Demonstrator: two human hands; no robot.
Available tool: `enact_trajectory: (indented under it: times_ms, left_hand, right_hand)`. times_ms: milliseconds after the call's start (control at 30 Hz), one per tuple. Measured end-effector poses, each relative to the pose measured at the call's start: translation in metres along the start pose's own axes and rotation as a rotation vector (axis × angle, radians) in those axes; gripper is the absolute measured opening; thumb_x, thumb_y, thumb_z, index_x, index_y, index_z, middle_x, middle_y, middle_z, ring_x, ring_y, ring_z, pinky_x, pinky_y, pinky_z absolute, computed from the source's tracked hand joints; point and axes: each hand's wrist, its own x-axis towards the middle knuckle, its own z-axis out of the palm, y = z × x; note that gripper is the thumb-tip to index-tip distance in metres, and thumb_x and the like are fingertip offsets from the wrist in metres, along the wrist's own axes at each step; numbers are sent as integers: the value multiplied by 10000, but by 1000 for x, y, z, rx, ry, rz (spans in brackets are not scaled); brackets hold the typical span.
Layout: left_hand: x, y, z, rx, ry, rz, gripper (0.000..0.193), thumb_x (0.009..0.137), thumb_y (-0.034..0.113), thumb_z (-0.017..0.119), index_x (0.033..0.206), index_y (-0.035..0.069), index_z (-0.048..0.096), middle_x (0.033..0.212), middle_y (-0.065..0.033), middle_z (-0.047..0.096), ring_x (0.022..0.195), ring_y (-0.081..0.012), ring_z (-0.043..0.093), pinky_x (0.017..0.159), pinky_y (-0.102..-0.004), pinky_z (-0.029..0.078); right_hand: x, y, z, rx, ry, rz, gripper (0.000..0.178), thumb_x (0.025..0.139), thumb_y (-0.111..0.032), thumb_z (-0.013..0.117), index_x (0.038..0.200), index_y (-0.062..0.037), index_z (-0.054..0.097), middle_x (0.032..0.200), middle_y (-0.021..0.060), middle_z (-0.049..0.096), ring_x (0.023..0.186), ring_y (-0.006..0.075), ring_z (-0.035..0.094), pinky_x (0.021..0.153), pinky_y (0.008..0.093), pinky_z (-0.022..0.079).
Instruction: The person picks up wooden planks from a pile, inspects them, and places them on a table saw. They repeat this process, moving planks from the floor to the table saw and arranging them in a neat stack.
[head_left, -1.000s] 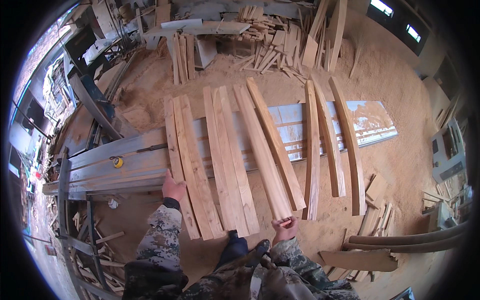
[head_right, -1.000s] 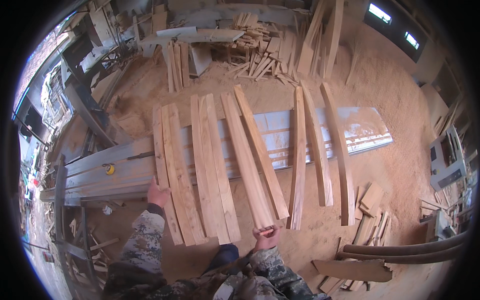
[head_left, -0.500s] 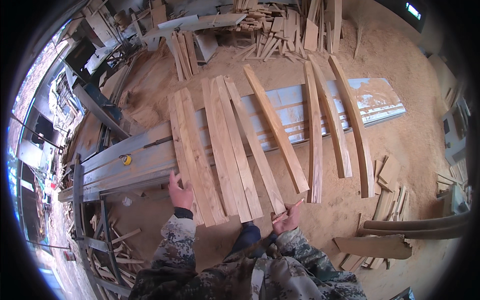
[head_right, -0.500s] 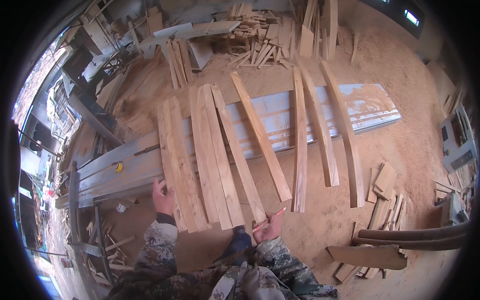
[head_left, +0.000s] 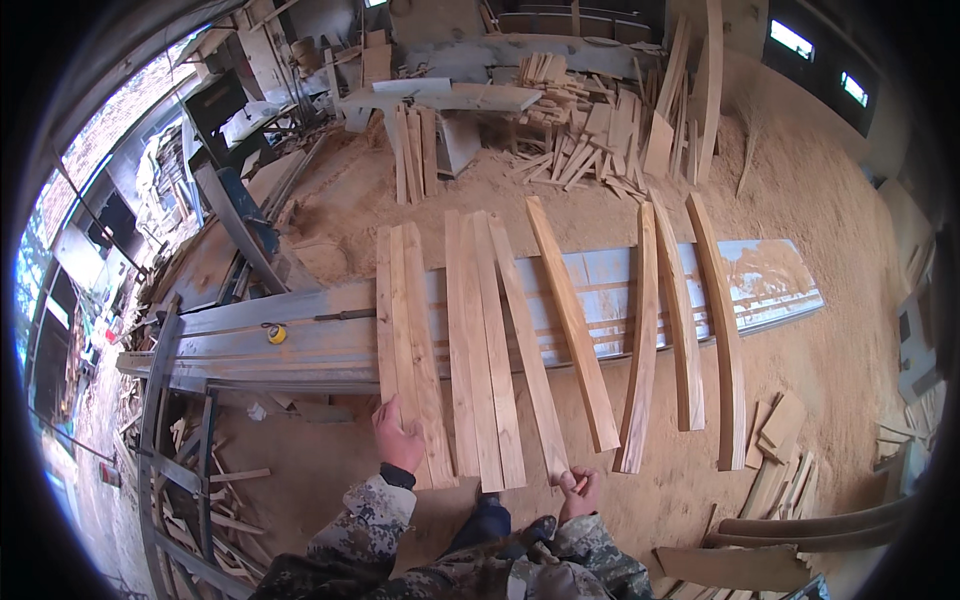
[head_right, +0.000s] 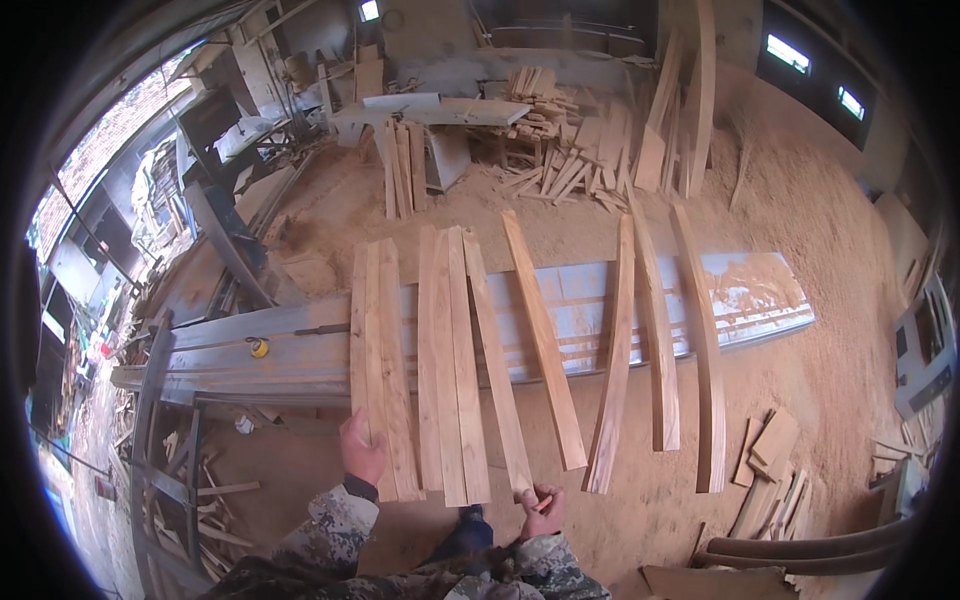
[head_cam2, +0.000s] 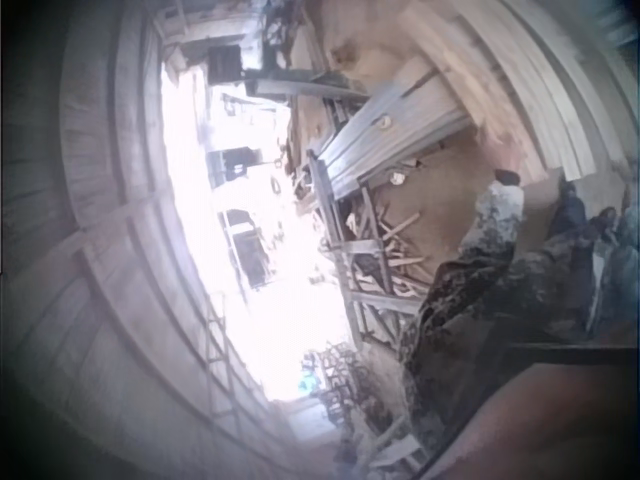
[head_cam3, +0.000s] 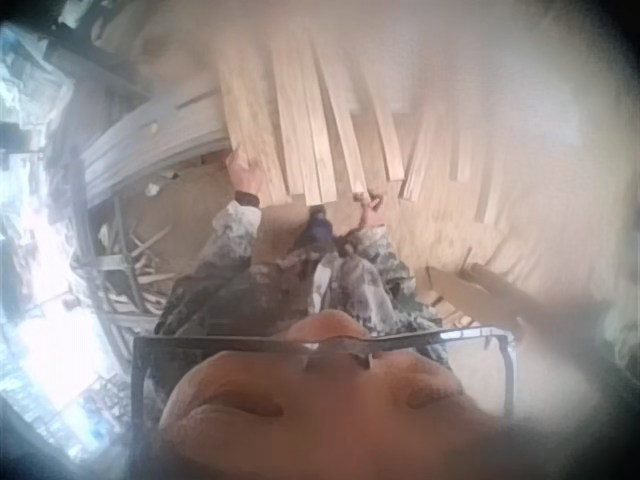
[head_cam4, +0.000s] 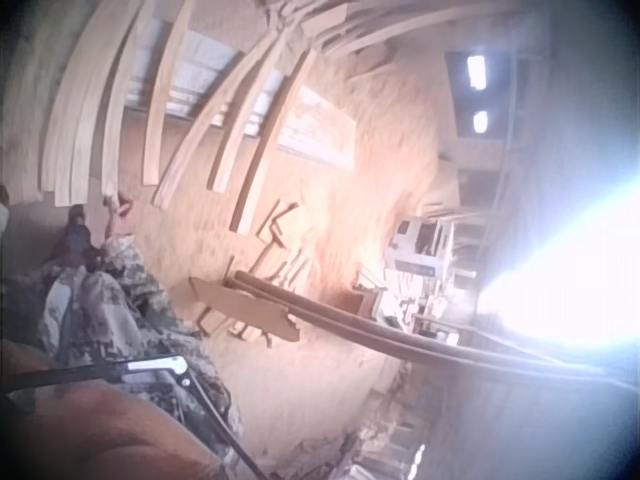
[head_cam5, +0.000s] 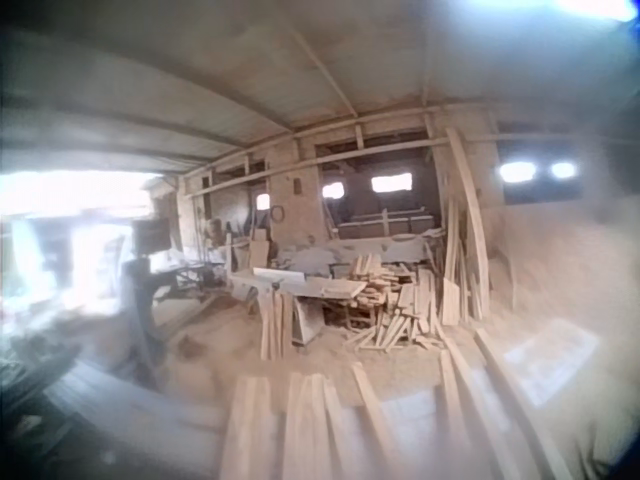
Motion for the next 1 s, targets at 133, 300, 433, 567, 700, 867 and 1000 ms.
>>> enact_trajectory:
  times_ms: [133,300,433,567,700,867,1000]
  left_hand:
    - [3,1,1,-28,-3,-13,591,719,44,719,1278,-38,542,1203,-215,598,1175,-380,509,1040,-442,399]
    - [7,-3,6,4,-20,-13,563,729,62,716,1260,-32,555,1198,-216,599,1174,-382,509,1038,-446,401]
    - [8,-8,14,-48,-30,-10,539,744,71,708,1255,-21,562,1209,-217,593,1172,-377,510,1034,-435,408]
    - [11,-5,20,-17,-54,-18,542,752,70,711,1268,-13,563,1233,-217,582,1178,-364,513,1040,-422,410]
    - [14,3,23,-95,-61,-42,541,759,60,708,1276,-13,564,1223,-215,589,1175,-364,517,1035,-419,418]
    - [15,9,27,-102,-46,19,535,764,59,704,1277,-9,567,1213,-217,598,1154,-376,533,1025,-421,425]
    - [16,25,30,-28,-110,58,537,766,68,702,1277,-15,559,1225,-226,599,1155,-381,550,1023,-433,424]
  right_hand:
    - [13,3,-2,211,191,376,172,948,-204,620,1012,-82,517,900,64,547,821,225,594,766,413,561]
    - [16,15,-13,504,88,627,286,941,-387,588,1028,-116,557,1069,147,675,997,372,652,783,550,565]
    - [21,17,-22,612,46,749,485,956,-438,540,1190,-17,597,1101,230,669,998,403,656,893,517,548]
    - [27,15,-22,655,-106,909,524,968,-443,501,1252,-6,559,1092,254,655,959,393,670,870,476,560]
    - [25,18,-20,757,-202,857,521,971,-427,491,1275,-6,532,1070,243,657,866,368,670,791,436,562]
    - [21,33,-25,852,-127,856,533,949,-410,524,1300,-9,520,1097,226,655,849,346,648,758,413,551]
    - [20,40,-29,914,-239,853,501,940,-335,582,1297,12,530,1139,205,651,957,332,636,786,431,546]
